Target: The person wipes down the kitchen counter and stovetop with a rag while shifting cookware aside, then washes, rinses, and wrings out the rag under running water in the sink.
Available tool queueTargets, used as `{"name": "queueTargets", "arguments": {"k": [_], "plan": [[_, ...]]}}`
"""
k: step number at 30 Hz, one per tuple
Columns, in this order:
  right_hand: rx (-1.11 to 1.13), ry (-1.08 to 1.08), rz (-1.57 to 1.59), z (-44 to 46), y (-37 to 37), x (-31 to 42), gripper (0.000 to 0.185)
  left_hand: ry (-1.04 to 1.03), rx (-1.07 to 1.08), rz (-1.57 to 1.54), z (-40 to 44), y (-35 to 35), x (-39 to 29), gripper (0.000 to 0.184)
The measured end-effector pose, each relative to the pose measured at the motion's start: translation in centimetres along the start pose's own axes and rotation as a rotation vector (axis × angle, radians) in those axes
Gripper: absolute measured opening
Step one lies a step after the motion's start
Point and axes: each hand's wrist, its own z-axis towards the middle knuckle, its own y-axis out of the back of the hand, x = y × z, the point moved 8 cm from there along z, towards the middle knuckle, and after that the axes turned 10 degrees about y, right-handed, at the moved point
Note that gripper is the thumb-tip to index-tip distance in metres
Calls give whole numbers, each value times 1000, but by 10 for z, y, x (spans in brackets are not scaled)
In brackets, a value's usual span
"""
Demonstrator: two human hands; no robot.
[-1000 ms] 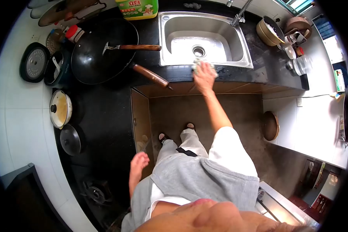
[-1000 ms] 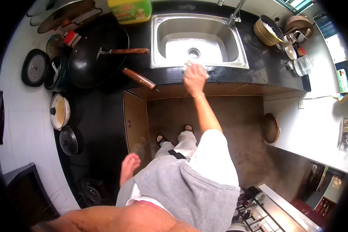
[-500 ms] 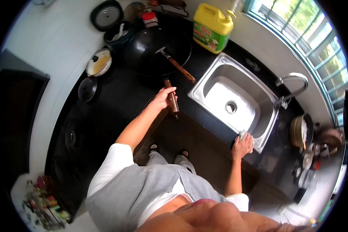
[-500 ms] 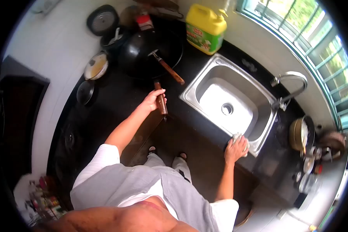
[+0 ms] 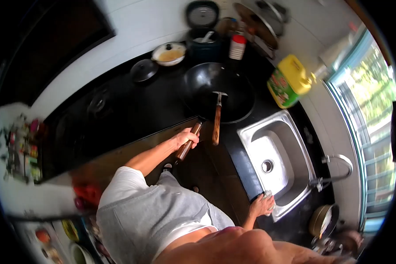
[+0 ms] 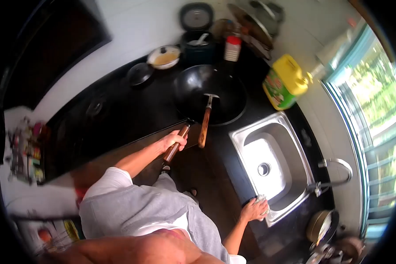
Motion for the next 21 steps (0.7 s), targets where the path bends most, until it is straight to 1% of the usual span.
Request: {"name": "queueTargets", "arguments": {"k": [4,5,6,8,10,11,12,15,18,20,21], "plan": [[88,-14,-164,-1,-12,-6,45,-43,-47,-4,-82,33,16,28],[145,31,-188,0,-4,0,46,-45,-38,26,-102,39,21,28],[216,72,-240,3,4,9,48,-63,-73,2,-125,47,21,28],[238,81,-270,4,-4,5,48,-89,-145,-18,-167,62,24,30],[162,76,-271,7,-24,-12,47,-106,-232,-90,-203,89,25,31],[149,62,-250,10,-32,-18,46,-125,-293,-94,-220,104,23,31],[89,70,-237,13,-33,-21,44,-140,-349,-95,-236,118,20,31],[138,3,-289,18,-17,-12,41,-194,-473,-99,-279,164,5,31],[160,-66,-352,21,-29,-20,41,-266,-564,-95,-313,207,-8,28],[149,-113,-373,21,-36,-23,41,-304,-591,-178,-328,233,-12,27],[85,-125,-365,20,-40,-25,41,-297,-596,-187,-332,249,-12,27]]}}
